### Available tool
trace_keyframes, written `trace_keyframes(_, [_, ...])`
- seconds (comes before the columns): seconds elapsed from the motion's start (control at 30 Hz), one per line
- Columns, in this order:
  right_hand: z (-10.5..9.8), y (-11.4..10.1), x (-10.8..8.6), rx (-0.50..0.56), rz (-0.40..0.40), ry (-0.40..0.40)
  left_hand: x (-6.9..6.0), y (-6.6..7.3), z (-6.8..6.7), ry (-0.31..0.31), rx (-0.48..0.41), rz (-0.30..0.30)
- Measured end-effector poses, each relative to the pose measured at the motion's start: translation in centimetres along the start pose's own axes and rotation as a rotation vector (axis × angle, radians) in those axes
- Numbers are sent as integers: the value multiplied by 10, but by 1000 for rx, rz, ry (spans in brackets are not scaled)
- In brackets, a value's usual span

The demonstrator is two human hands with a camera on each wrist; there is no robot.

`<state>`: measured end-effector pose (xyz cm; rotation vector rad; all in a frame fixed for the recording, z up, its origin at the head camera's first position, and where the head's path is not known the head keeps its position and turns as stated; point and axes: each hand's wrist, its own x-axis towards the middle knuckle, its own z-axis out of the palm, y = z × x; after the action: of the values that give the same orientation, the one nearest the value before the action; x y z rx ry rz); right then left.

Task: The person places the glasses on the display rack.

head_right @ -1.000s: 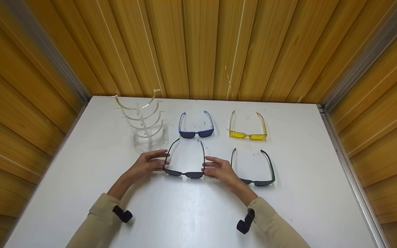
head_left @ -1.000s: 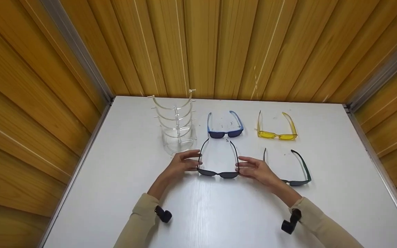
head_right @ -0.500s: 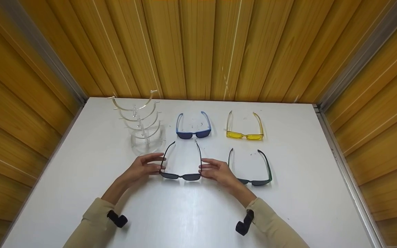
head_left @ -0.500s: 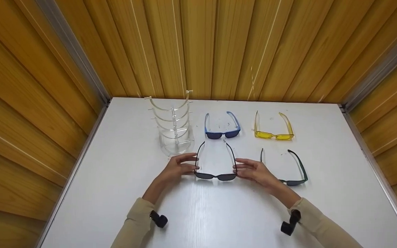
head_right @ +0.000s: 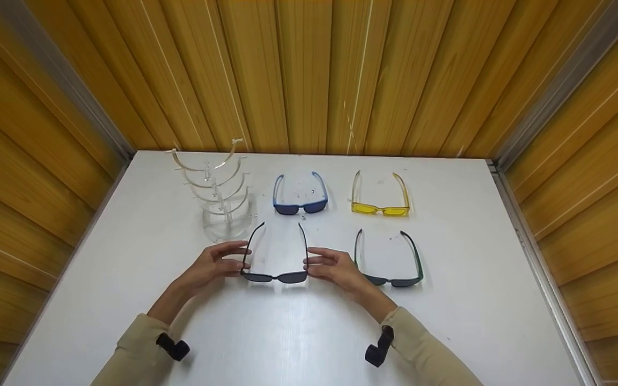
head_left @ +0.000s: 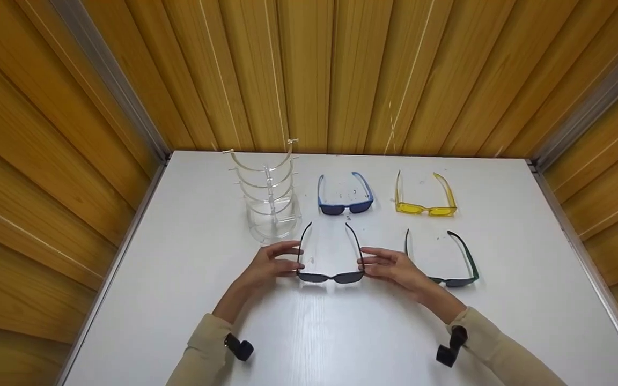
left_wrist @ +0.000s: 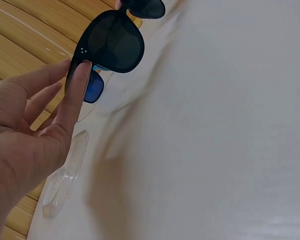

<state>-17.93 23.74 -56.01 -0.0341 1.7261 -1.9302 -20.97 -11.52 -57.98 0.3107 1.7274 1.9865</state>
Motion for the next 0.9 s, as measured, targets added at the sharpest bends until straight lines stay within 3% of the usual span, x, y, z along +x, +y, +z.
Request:
trace_keyframes(0.47, [21, 4, 14, 60, -34, -24, -23, 1, -14, 64, -1, -42])
trace_keyframes(0.9, [39, 8, 26, 115, -33, -36, -42, -5, -28, 125, -15, -15])
